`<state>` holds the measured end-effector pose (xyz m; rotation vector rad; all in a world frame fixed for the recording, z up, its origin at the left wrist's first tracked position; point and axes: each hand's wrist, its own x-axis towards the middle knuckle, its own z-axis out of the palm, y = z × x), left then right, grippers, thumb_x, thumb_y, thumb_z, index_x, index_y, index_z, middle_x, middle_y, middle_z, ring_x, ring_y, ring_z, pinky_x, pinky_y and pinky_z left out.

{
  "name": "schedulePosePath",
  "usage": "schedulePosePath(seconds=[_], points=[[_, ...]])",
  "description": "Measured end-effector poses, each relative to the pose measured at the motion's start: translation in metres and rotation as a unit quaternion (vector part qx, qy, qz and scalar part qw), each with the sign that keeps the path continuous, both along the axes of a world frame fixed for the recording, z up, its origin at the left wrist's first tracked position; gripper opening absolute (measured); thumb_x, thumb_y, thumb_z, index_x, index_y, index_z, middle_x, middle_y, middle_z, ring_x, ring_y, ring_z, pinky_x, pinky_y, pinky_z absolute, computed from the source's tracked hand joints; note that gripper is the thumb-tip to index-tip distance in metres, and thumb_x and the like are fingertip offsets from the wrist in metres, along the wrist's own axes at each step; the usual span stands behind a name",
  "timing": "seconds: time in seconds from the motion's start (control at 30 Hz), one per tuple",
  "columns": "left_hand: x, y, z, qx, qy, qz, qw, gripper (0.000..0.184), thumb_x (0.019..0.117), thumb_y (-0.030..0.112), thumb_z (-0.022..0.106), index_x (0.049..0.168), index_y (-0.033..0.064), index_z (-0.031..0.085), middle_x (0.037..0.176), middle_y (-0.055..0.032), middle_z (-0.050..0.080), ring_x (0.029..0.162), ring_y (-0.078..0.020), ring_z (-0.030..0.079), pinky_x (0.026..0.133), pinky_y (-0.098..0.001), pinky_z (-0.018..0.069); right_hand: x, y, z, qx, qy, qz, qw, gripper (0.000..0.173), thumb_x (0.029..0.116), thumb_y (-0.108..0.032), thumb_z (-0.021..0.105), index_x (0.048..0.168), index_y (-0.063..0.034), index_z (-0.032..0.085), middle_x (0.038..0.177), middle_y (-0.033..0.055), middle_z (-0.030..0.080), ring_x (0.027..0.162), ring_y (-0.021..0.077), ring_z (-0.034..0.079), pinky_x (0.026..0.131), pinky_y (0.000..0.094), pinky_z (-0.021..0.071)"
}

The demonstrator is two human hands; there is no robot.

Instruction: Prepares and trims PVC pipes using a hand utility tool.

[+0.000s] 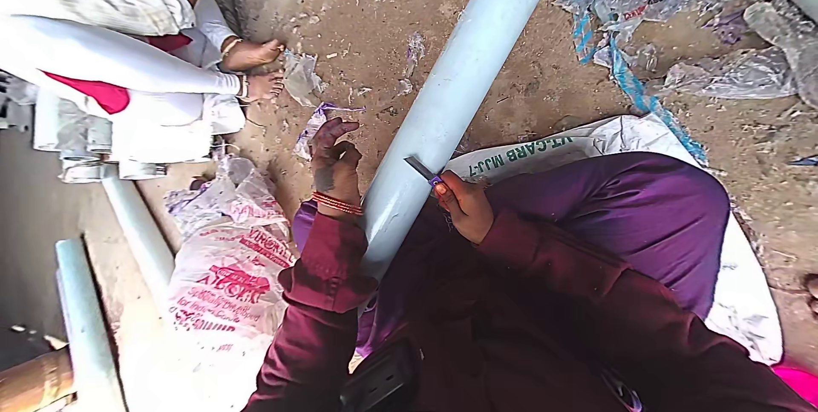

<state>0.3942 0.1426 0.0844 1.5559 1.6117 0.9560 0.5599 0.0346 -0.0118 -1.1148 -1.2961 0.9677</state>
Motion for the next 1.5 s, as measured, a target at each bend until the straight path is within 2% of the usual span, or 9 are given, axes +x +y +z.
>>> schedulePosePath(seconds=[0.13, 0.23, 0.57, 0.7, 0.8, 0.87, 0.97, 1.27, 1.5], points=[[0.005, -0.001, 0.004, -0.024, -0.029, 0.001, 0.999, 0.033, 0.0941, -0.006, 0.052, 0.125, 0.0026, 0.061, 0.118, 0.001, 0.063, 0.087, 0.0, 0.059, 0.081, -0.0205, 0.0494, -0.002, -0.003, -0.001, 0.011, -0.005, 0.021, 1.0, 0.024, 0.1023, -0.005, 0.047, 0.096, 0.0113, 0.063, 0.069, 0.0122, 0.058, 0.062, 0.0149, 0.056, 0.062, 0.0279, 0.0488], [0.005, 0.001, 0.002, -0.016, -0.066, -0.022, 0.997, 0.023, 0.0979, -0.002, 0.055, 0.12, 0.0006, 0.062, 0.116, -0.0003, 0.068, 0.102, -0.0052, 0.065, 0.096, -0.0269, 0.0522, 0.0, -0.002, 0.004, -0.019, 0.048, 0.02, 0.999, 0.025, 0.1039, -0.005, 0.044, 0.095, 0.011, 0.062, 0.07, 0.0062, 0.054, 0.064, 0.0058, 0.051, 0.063, 0.0198, 0.0449], [0.007, -0.004, 0.005, 0.026, -0.004, -0.065, 0.998, 0.018, 0.0976, 0.009, 0.065, 0.115, 0.0047, 0.069, 0.104, 0.0049, 0.072, 0.092, -0.0008, 0.068, 0.089, -0.0229, 0.0556, -0.003, -0.004, 0.001, 0.022, -0.029, 0.013, 0.999, 0.023, 0.1018, -0.005, 0.049, 0.097, 0.0113, 0.064, 0.071, 0.0153, 0.06, 0.063, 0.0205, 0.06, 0.062, 0.0327, 0.0515], [0.007, -0.003, 0.006, 0.051, -0.012, -0.113, 0.992, 0.021, 0.0963, 0.008, 0.066, 0.117, 0.0027, 0.068, 0.11, 0.0036, 0.071, 0.094, -0.0005, 0.067, 0.087, -0.021, 0.0559, 0.002, 0.002, 0.004, -0.01, 0.092, -0.023, 0.995, 0.026, 0.1057, -0.007, 0.043, 0.096, 0.0099, 0.06, 0.069, 0.0021, 0.052, 0.061, 0.0012, 0.049, 0.061, 0.0161, 0.0441], [0.0, -0.001, 0.013, 0.112, 0.023, -0.288, 0.951, 0.02, 0.0908, 0.01, 0.072, 0.108, -0.0003, 0.073, 0.115, -0.0034, 0.072, 0.111, -0.008, 0.066, 0.099, -0.027, 0.0543, 0.02, 0.019, 0.005, -0.046, 0.172, -0.106, 0.978, 0.026, 0.1094, -0.015, 0.038, 0.098, 0.0001, 0.057, 0.07, -0.0069, 0.049, 0.056, -0.0055, 0.045, 0.054, 0.0122, 0.041], [-0.001, -0.001, 0.019, 0.142, 0.082, -0.394, 0.904, 0.023, 0.0903, 0.024, 0.076, 0.103, 0.0054, 0.079, 0.114, -0.0025, 0.076, 0.124, -0.0139, 0.062, 0.112, -0.0317, 0.0444, 0.031, 0.027, 0.006, -0.072, 0.207, -0.137, 0.966, 0.025, 0.1101, -0.016, 0.037, 0.1, -0.0035, 0.056, 0.069, -0.0096, 0.047, 0.054, -0.0057, 0.042, 0.052, 0.0125, 0.0389], [0.004, -0.005, 0.015, 0.208, 0.21, -0.454, 0.841, 0.027, 0.0923, 0.035, 0.073, 0.105, 0.0122, 0.082, 0.11, -0.0019, 0.078, 0.124, -0.024, 0.065, 0.116, -0.0469, 0.0364, 0.038, 0.03, 0.008, -0.102, 0.237, -0.157, 0.953, 0.024, 0.1099, -0.015, 0.036, 0.101, -0.0032, 0.056, 0.068, -0.0089, 0.046, 0.053, -0.0038, 0.042, 0.052, 0.014, 0.0397], [0.018, -0.019, 0.01, 0.337, 0.349, -0.426, 0.764, 0.027, 0.1028, 0.026, 0.059, 0.087, 0.0116, 0.076, 0.115, -0.0066, 0.076, 0.119, -0.0281, 0.068, 0.112, -0.0478, 0.0429, 0.036, 0.032, 0.01, -0.105, 0.24, -0.146, 0.954, 0.022, 0.1088, -0.011, 0.039, 0.099, -0.0015, 0.056, 0.068, -0.0079, 0.048, 0.055, -0.0044, 0.045, 0.054, 0.0131, 0.0411], [0.012, -0.015, 0.01, 0.304, 0.309, -0.364, 0.825, 0.035, 0.1049, 0.025, 0.053, 0.087, 0.0036, 0.074, 0.104, -0.0135, 0.075, 0.114, -0.03, 0.069, 0.11, -0.0467, 0.0448, 0.039, 0.031, 0.014, -0.114, 0.249, -0.144, 0.951, 0.023, 0.1093, -0.011, 0.038, 0.099, -0.001, 0.056, 0.069, -0.007, 0.048, 0.055, -0.0034, 0.045, 0.054, 0.0137, 0.0404]])
